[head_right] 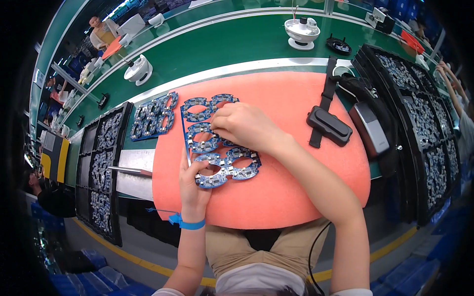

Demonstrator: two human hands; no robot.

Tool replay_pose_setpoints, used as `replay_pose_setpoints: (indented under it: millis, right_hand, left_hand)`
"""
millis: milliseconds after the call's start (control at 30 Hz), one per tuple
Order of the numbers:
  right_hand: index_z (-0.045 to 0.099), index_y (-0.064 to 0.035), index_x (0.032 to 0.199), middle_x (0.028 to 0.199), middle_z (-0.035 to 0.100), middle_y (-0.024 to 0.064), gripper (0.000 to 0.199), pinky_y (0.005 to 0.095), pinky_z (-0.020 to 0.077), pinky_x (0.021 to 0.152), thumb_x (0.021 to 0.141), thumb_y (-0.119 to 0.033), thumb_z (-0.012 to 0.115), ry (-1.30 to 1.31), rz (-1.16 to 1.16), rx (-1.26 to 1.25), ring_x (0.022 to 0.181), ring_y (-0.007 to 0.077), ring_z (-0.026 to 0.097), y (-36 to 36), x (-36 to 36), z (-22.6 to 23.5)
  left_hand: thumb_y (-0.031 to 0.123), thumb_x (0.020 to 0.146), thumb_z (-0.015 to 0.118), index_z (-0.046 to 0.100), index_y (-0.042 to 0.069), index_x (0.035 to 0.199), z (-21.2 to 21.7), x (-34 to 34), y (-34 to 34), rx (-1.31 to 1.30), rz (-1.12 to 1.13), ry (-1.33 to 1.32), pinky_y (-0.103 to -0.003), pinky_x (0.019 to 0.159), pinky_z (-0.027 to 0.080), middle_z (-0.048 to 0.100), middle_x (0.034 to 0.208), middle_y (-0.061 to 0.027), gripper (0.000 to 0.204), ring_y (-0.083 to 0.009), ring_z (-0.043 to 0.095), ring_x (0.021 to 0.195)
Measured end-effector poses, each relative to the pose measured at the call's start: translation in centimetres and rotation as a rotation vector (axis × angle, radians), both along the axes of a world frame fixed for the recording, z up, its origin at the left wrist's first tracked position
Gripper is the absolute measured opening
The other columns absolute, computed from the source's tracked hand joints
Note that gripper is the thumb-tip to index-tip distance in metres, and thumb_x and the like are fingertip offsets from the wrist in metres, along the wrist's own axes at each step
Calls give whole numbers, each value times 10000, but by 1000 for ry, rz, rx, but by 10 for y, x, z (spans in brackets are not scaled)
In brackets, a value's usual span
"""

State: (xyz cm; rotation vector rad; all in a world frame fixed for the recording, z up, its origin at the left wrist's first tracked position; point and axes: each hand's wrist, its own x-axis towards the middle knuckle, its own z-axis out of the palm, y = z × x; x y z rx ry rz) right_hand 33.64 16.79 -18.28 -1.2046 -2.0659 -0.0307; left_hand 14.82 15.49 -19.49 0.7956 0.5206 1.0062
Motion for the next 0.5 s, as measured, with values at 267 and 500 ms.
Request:
replay_pose_setpoints:
  millis: [267,500]
  right_hand:
    - [660,-46,902,902,670,65,159,333,515,754,764,-121,683,254,0,-175,858,217,641,3,-11,4]
    - [660,-52,885,893,674,54,139,330,509,746,773,-134,675,186,-34,2,839,221,634,6,-25,-3]
  left_hand:
    - [-87,752,431,366,-27,1312,-1,1,2,-20,12,-6,-345,853,540,491,1207,-145,567,-214,577,1031]
    - [-99,755,434,382,-29,1299,-5,-3,1,-4,12,3,-337,853,539,499,1170,-126,550,-199,583,1017]
